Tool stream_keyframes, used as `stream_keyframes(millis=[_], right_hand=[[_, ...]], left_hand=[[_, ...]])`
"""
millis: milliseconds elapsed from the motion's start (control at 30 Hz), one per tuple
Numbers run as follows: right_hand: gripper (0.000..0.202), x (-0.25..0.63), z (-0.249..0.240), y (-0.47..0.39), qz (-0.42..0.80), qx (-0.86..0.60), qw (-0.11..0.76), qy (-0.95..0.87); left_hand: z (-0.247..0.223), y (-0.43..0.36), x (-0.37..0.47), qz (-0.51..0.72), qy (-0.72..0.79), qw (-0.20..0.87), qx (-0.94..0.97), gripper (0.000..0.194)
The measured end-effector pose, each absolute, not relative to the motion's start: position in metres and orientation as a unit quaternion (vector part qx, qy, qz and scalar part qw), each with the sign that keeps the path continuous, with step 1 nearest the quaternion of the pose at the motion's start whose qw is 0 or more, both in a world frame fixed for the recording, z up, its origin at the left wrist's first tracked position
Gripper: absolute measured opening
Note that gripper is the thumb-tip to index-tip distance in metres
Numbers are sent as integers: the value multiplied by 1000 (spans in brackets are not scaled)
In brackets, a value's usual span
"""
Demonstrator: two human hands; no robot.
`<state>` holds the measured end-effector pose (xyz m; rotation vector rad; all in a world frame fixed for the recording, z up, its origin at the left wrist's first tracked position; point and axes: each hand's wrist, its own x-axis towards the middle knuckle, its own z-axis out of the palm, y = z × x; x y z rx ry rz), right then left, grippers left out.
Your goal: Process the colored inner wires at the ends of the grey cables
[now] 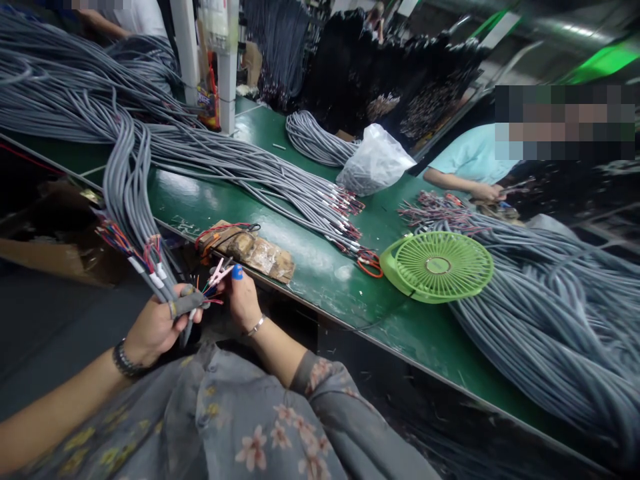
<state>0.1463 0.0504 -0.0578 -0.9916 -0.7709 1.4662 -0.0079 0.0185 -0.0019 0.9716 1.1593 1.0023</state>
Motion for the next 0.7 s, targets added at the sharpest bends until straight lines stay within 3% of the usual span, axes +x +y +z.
stream_keyframes(millis=[67,233,433,700], right_hand=[[72,149,-61,49,618,-421,564,-351],[58,145,-59,55,755,-347,504,-237],[44,141,-53,59,759,-346,522,-176],[62,147,-49,58,786,-341,485,-177]], left_hand=[[-2,19,-9,432,503,618,422,39],[-3,20,-7,431,500,618,427,38],[-4,21,-4,432,507,606,435,35],[-1,16,-4,424,510,602,444,42]])
